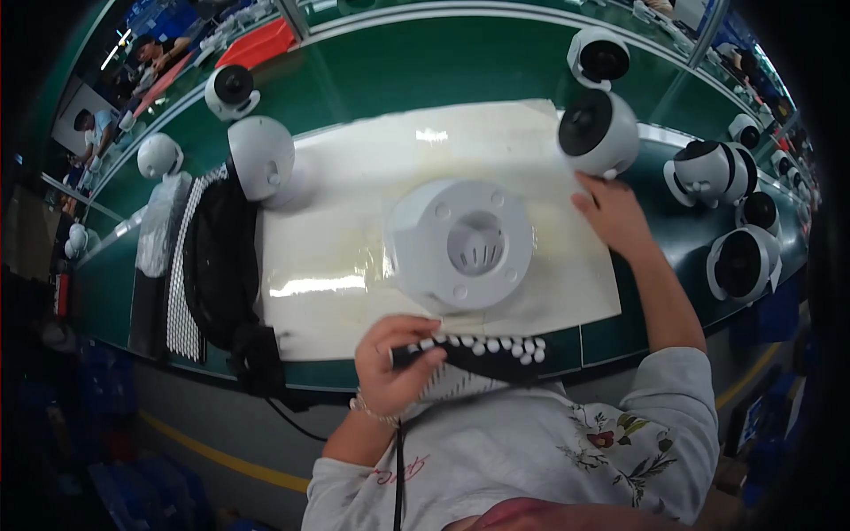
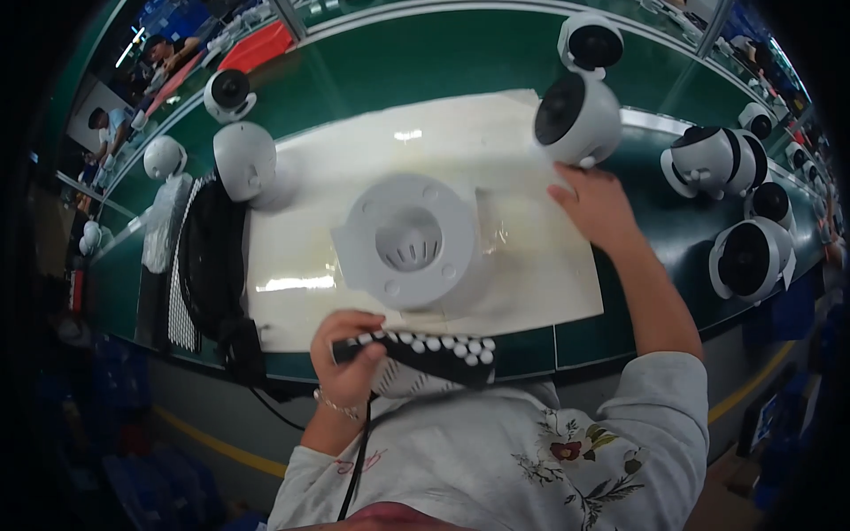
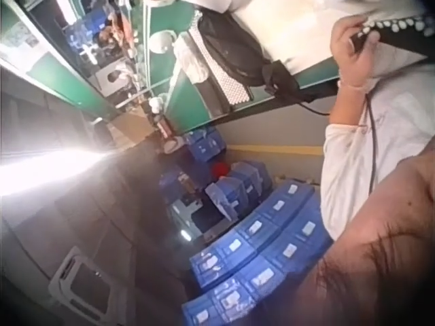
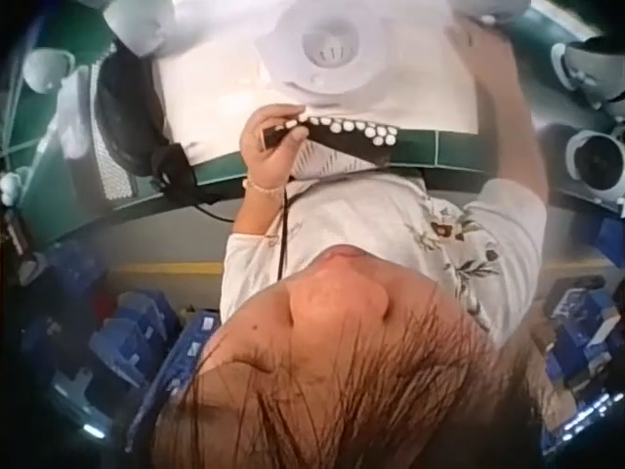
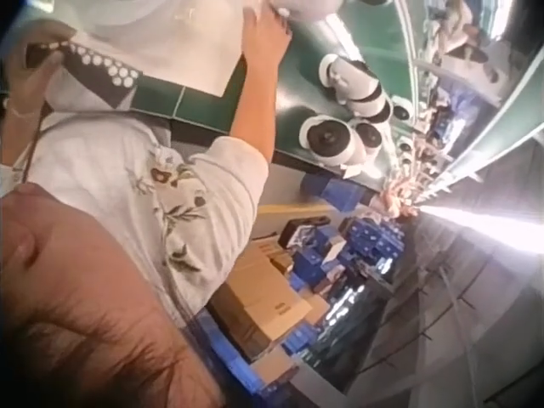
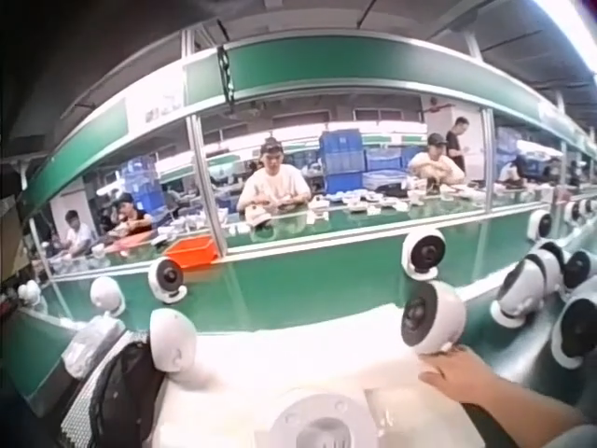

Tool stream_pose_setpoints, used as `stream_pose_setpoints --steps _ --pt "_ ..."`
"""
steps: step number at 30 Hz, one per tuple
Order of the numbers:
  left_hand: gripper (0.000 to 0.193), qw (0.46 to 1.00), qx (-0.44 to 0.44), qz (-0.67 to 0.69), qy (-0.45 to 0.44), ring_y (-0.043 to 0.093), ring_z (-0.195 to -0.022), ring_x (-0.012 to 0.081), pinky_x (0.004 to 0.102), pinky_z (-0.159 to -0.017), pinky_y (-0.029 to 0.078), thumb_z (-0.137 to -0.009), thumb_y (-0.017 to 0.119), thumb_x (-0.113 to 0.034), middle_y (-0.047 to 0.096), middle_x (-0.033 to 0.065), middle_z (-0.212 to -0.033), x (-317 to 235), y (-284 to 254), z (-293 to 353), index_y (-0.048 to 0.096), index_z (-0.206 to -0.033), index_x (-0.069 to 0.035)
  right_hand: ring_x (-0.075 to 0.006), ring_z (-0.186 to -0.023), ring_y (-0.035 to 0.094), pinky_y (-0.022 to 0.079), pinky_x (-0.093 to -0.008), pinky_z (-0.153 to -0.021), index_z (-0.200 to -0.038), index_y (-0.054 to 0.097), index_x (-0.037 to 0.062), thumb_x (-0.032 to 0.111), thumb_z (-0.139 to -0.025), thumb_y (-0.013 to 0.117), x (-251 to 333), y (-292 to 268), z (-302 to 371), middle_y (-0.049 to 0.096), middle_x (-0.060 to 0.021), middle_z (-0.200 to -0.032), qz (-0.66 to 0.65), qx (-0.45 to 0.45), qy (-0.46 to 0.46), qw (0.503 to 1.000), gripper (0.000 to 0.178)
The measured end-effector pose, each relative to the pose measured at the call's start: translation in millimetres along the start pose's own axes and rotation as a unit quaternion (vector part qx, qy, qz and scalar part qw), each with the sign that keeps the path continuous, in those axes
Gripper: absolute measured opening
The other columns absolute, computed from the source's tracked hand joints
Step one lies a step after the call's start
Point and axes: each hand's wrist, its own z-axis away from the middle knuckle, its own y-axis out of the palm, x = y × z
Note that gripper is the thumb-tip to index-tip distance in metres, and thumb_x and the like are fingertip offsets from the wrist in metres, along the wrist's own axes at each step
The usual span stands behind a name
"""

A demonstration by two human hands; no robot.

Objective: Assembling security camera components by inserting and securing parts into the white housing on an assembly line.

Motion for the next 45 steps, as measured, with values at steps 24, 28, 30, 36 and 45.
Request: stream_pose_setpoints --steps 24,28,30,36,45 --pt "0.024 0.979 -0.030 0.178 -0.096 0.052 -0.061 0.0124 0.0223 -0.053 0.042 -0.063 0.071 0.007 0.057 0.0065 -0.068 -16.8 -6.7 24.9 0.054 -0.079 0.000 -0.0081 -0.066 0.048 0.038 -0.0190 -0.063 -0.116 0.028 0.0050 0.012 -0.079 0.061 159.6 -4.1 95.9 0.054 -0.0049 -0.075 -0.666 -0.071 -0.074 0.738 0.050" --pt "0.022 0.986 -0.036 0.139 -0.081 0.050 -0.059 0.0121 0.0223 -0.051 0.040 -0.063 0.071 0.006 0.056 0.0058 -0.066 -14.9 -9.9 27.9 0.053 -0.075 0.000 -0.0077 -0.065 0.049 0.038 -0.0180 -0.063 -0.114 0.031 0.0053 0.015 -0.081 0.060 156.9 -4.4 98.4 0.056 -0.0069 -0.077 -0.740 -0.015 -0.017 0.673 0.045" --pt "0.022 0.987 -0.045 0.129 -0.085 0.050 -0.058 0.0123 0.0222 -0.051 0.039 -0.063 0.071 0.006 0.055 0.0056 -0.065 -14.5 -10.1 28.4 0.053 -0.074 0.000 -0.0096 -0.072 0.053 0.041 -0.0192 -0.066 -0.108 0.037 0.0048 0.015 -0.080 0.060 154.6 -7.9 98.1 0.058 -0.0090 -0.081 -0.756 0.012 0.046 0.652 0.038" --pt "0.022 0.994 -0.033 0.069 -0.076 0.049 -0.056 0.0121 0.0222 -0.050 0.037 -0.062 0.071 0.006 0.054 0.0057 -0.064 -17.7 -9.4 28.0 0.053 -0.075 0.000 -0.0169 -0.076 0.055 0.043 -0.0258 -0.066 -0.097 0.049 0.0065 0.003 -0.072 0.066 144.5 -6.8 86.7 0.059 -0.0122 -0.096 -0.401 -0.225 -0.210 0.863 0.031" --pt "0.021 0.995 -0.043 0.049 -0.077 0.050 -0.055 0.0124 0.0227 -0.049 0.037 -0.061 0.069 0.010 0.055 0.0075 -0.064 -19.3 -3.6 27.4 0.053 -0.074 0.001 -0.0249 -0.086 0.054 0.040 -0.0393 -0.071 -0.106 0.043 0.0133 -0.002 -0.067 0.067 147.1 -22.1 90.5 0.059 -0.0033 -0.088 -0.288 -0.216 -0.293 0.886 0.049"
